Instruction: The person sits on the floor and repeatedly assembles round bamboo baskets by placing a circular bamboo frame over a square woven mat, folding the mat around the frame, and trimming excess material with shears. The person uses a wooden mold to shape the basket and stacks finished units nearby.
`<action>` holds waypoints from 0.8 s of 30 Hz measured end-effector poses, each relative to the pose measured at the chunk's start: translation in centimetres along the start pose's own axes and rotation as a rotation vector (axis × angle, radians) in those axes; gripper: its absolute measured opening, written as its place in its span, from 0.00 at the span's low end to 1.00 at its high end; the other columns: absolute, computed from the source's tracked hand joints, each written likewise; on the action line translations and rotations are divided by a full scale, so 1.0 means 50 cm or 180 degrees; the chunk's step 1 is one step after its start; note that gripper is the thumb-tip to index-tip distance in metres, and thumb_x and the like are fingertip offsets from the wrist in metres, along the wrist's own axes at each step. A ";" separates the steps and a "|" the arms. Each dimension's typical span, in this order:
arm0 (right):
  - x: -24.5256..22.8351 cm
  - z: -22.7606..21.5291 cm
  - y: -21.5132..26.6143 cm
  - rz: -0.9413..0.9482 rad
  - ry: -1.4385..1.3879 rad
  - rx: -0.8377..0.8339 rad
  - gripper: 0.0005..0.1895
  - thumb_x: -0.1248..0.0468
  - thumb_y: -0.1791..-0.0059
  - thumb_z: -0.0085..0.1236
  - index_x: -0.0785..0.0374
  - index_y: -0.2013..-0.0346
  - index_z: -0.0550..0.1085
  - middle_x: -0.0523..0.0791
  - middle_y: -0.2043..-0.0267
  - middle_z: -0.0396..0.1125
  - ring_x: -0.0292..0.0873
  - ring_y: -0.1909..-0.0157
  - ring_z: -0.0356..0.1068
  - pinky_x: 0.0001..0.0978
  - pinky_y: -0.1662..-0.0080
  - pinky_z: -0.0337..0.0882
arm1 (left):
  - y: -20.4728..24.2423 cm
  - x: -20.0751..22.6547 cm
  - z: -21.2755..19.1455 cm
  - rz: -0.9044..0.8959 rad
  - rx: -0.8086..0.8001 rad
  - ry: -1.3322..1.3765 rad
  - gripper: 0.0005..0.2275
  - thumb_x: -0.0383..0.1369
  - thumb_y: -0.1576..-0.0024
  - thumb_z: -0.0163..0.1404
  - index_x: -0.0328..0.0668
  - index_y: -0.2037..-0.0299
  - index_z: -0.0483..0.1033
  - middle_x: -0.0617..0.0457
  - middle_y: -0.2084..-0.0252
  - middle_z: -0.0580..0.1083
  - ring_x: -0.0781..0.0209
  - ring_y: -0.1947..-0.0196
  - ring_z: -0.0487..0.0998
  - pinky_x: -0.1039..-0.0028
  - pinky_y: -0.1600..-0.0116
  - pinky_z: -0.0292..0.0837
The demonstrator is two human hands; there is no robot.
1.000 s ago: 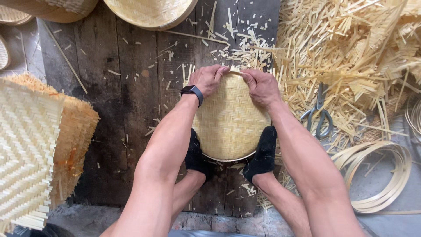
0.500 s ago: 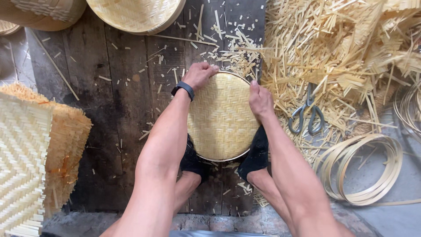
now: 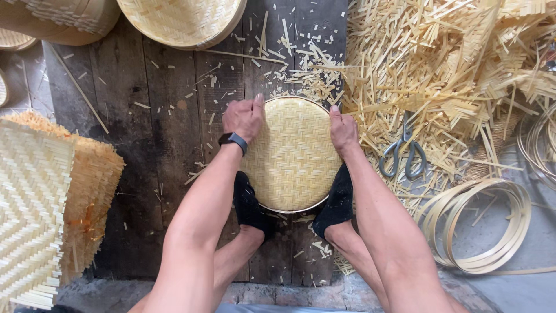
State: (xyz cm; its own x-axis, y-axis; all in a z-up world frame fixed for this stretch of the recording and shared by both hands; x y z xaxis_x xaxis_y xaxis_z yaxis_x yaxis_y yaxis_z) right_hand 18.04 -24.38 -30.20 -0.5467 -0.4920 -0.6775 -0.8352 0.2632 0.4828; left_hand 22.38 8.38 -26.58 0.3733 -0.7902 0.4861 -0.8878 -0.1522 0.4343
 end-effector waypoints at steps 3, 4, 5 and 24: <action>-0.001 -0.005 0.000 -0.0020 0.0069 0.0087 0.37 0.40 0.45 0.41 0.71 0.78 0.71 0.57 0.78 0.67 0.53 0.72 0.66 0.47 0.63 0.65 | -0.028 -0.010 0.019 0.0078 -0.0319 0.1030 0.26 0.55 0.39 0.48 0.36 0.73 0.79 0.43 0.79 0.73 0.56 0.77 0.70 0.63 0.66 0.69; -0.003 -0.004 0.002 -0.0032 0.0113 0.0128 0.36 0.40 0.45 0.41 0.71 0.78 0.72 0.57 0.78 0.66 0.53 0.73 0.67 0.47 0.63 0.65 | -0.036 -0.012 0.021 0.0139 -0.0313 0.1132 0.26 0.54 0.39 0.48 0.35 0.73 0.79 0.43 0.80 0.72 0.56 0.77 0.69 0.63 0.67 0.69; 0.000 0.000 0.001 0.0046 0.0136 0.0079 0.36 0.40 0.44 0.41 0.71 0.77 0.71 0.57 0.77 0.67 0.53 0.71 0.67 0.46 0.62 0.65 | -0.043 -0.011 0.024 0.0209 -0.0305 0.1227 0.26 0.54 0.40 0.49 0.35 0.73 0.79 0.43 0.80 0.71 0.56 0.77 0.68 0.63 0.67 0.68; -0.309 -0.508 0.380 -0.1067 0.3086 0.0061 0.21 0.49 0.41 0.47 0.62 0.52 0.78 0.53 0.52 0.73 0.51 0.49 0.71 0.53 0.45 0.68 | 0.283 -0.227 -0.080 -0.0059 0.0859 0.1593 0.15 0.43 0.41 0.55 0.39 0.56 0.81 0.46 0.64 0.82 0.54 0.63 0.82 0.67 0.54 0.75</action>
State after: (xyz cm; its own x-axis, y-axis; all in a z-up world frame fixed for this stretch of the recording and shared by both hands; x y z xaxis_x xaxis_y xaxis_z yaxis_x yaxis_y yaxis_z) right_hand 12.12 -32.86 3.55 -0.0092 -0.9994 -0.0321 -0.9417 -0.0021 0.3366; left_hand 6.65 17.58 -22.93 0.4133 -0.4182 0.8089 -0.8926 -0.3618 0.2690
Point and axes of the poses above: each hand's wrist, its own y-axis away from the middle knuckle, its own z-axis out of the palm, x = y × z, the point moved 10 cm from there along -y, towards the middle knuckle
